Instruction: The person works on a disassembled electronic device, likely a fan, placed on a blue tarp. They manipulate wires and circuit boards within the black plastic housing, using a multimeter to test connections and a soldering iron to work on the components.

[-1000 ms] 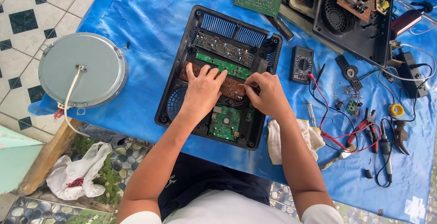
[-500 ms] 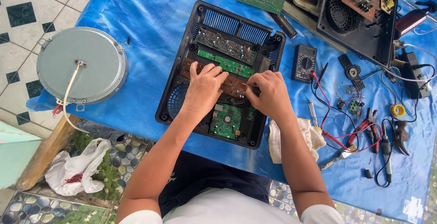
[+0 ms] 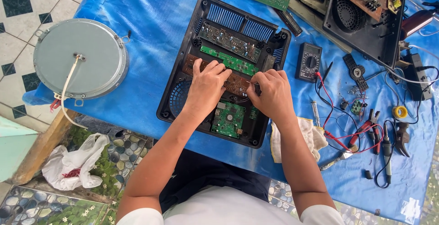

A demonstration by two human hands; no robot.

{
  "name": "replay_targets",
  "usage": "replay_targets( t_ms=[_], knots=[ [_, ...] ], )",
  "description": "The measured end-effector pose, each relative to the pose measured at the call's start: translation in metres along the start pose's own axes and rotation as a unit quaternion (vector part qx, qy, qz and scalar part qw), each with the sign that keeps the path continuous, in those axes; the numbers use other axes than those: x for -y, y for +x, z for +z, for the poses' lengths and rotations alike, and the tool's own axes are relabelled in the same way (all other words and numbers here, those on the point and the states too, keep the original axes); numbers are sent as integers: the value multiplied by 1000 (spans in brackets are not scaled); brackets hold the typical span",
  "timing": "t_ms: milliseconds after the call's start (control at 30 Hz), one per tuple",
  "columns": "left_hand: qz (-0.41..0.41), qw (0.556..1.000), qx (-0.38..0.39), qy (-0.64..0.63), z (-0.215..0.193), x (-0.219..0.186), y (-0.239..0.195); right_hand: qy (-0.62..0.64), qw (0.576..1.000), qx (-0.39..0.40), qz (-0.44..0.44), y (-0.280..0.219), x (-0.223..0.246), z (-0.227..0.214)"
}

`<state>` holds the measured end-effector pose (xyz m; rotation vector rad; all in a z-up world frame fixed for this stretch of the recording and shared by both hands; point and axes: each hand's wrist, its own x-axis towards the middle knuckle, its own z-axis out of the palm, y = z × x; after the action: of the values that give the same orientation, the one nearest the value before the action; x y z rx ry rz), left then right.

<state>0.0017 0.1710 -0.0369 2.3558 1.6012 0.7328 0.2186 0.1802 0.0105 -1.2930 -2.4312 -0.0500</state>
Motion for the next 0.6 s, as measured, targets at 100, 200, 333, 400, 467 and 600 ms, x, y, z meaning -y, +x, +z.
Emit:
replay_targets(
  t_ms=[100, 200, 333, 400, 467, 600],
  knots=[
    [10, 1000, -2, 14, 2, 3, -4, -17, 1000, -1, 0, -1, -1, 4],
    [16, 1000, 0, 20, 9, 8, -3, -33, 999, -7, -22, -1, 1, 4],
    [9, 1000, -3, -2, 11, 8, -3, -41, 999, -9, -19, -1, 5, 3],
    [16, 1000, -1, 12, 15, 11, -4, -51, 998, -5, -24, 0, 6, 3],
    [14, 1000, -3, 13, 17, 11, -3, -56, 998, -9, -27, 1, 6, 4],
    [13, 1000, -6, 8, 13, 10, -5, -63, 997, -17, -32, 0, 6, 6]
  ],
)
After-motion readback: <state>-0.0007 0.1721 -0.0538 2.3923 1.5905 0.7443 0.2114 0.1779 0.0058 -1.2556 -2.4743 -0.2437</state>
